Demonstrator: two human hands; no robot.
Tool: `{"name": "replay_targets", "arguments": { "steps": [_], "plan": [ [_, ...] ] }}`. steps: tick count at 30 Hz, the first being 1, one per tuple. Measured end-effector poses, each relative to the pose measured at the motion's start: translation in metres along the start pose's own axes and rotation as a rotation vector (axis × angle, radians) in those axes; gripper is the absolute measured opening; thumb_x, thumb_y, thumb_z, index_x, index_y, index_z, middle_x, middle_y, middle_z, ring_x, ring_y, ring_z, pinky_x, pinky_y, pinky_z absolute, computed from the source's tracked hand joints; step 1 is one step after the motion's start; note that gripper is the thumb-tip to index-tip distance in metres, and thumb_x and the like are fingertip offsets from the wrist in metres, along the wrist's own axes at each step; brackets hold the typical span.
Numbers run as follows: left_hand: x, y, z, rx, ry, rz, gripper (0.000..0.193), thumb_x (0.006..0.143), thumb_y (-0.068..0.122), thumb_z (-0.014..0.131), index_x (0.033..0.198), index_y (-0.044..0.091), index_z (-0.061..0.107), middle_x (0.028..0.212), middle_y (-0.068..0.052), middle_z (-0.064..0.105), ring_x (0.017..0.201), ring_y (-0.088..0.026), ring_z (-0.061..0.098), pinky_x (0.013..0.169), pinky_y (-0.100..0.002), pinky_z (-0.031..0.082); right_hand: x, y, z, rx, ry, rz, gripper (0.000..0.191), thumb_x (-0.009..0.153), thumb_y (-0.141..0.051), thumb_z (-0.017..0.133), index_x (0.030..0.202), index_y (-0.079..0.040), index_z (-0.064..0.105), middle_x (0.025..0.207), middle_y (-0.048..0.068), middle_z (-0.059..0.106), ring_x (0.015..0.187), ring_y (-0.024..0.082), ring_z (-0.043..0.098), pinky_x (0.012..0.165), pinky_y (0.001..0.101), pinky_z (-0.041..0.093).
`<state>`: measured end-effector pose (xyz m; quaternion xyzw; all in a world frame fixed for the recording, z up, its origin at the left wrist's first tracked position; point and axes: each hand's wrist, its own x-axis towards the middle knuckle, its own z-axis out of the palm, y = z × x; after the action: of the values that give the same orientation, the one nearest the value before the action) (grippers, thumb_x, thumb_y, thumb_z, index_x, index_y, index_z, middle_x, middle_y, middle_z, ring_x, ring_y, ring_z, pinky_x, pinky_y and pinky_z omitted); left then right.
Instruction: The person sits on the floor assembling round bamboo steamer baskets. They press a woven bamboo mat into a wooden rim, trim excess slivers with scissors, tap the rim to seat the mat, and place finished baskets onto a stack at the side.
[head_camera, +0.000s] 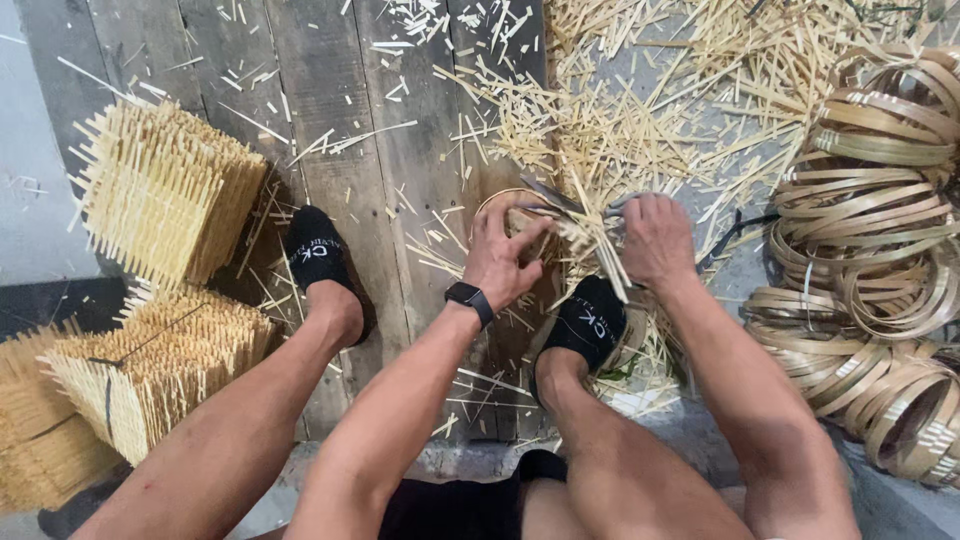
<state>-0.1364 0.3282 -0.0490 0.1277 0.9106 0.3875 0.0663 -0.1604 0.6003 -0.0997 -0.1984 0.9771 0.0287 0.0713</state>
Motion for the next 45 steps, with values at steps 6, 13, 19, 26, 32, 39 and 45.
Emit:
{"name": "replay_targets", "arguments": {
  "steps": [6, 13, 19, 26, 32, 39, 45],
  "plan": [
    [0.007, -0.012, -0.007, 0.074, -0.102, 0.048, 0.065, 0.065, 0.016, 0.083, 0.127, 0.029, 0.070, 0.146, -0.018, 0.044, 0.136, -0.044, 0.041, 0.117, -0.051, 0.039, 0.003, 0.007, -0.014, 0.153, -0.166, 0.056, 0.024, 0.095, -0.032, 0.066, 0.092, -0.008, 0.064, 0.079, 0.009, 0.063, 0.068, 0.021, 0.062, 0.066, 0.0399, 0.055],
    [0.020, -0.045, -0.004, -0.167, -0.061, -0.298, 0.072, 0.081, 0.040, 0.082, 0.143, 0.012, 0.059, 0.143, -0.023, 0.047, 0.133, -0.042, 0.044, 0.108, -0.051, 0.037, -0.002, 0.024, -0.006, 0.491, -0.407, 0.787, 0.044, 0.091, -0.048, 0.078, 0.101, -0.006, 0.073, 0.082, 0.010, 0.064, 0.074, 0.023, 0.062, 0.073, 0.0448, 0.055],
    [0.044, -0.067, 0.000, -0.374, -0.040, -0.623, 0.044, 0.095, 0.034, 0.073, 0.128, 0.004, 0.071, 0.114, -0.018, 0.072, 0.106, -0.025, 0.070, 0.093, -0.036, 0.056, -0.017, 0.000, -0.012, 0.220, 0.240, 0.593, 0.061, 0.059, -0.024, 0.088, 0.112, 0.002, 0.070, 0.099, 0.019, 0.062, 0.098, 0.034, 0.062, 0.084, 0.0486, 0.053],
    [0.034, -0.043, 0.008, -0.666, -0.041, -0.467, 0.027, 0.092, 0.016, 0.075, 0.117, 0.005, 0.077, 0.103, -0.006, 0.079, 0.090, -0.010, 0.071, 0.080, -0.027, 0.057, 0.008, -0.060, -0.021, 1.413, -0.166, 0.463, 0.028, 0.088, -0.017, 0.079, 0.112, -0.002, 0.078, 0.088, 0.009, 0.078, 0.074, 0.011, 0.064, 0.064, 0.0259, 0.052],
    [0.025, -0.030, 0.015, -0.553, 0.065, -0.693, 0.022, 0.089, 0.015, 0.077, 0.109, 0.007, 0.081, 0.093, -0.007, 0.081, 0.082, -0.012, 0.073, 0.074, -0.027, 0.058, 0.010, -0.069, -0.014, 1.262, -0.160, 0.547, 0.025, 0.081, -0.018, 0.085, 0.098, 0.000, 0.080, 0.076, 0.006, 0.076, 0.066, 0.010, 0.065, 0.062, 0.0263, 0.053],
    [0.028, -0.056, 0.007, -0.955, 0.092, -1.019, 0.028, 0.088, 0.012, 0.079, 0.112, -0.002, 0.077, 0.102, -0.011, 0.079, 0.085, -0.016, 0.073, 0.078, -0.030, 0.060, 0.003, -0.070, -0.016, 1.811, -0.452, 0.796, 0.024, 0.090, -0.014, 0.073, 0.109, 0.001, 0.072, 0.093, 0.010, 0.075, 0.076, 0.019, 0.073, 0.066, 0.0327, 0.063],
    [-0.025, -0.053, -0.009, -1.400, -0.076, -1.129, 0.028, 0.093, 0.006, 0.056, 0.119, -0.001, 0.063, 0.108, -0.013, 0.074, 0.093, -0.026, 0.074, 0.076, -0.041, 0.066, 0.001, -0.089, -0.016, 1.988, -0.517, 0.942, 0.009, 0.093, -0.003, 0.064, 0.097, 0.005, 0.064, 0.086, 0.015, 0.069, 0.073, 0.030, 0.074, 0.066, 0.0422, 0.066]
  ]
}}
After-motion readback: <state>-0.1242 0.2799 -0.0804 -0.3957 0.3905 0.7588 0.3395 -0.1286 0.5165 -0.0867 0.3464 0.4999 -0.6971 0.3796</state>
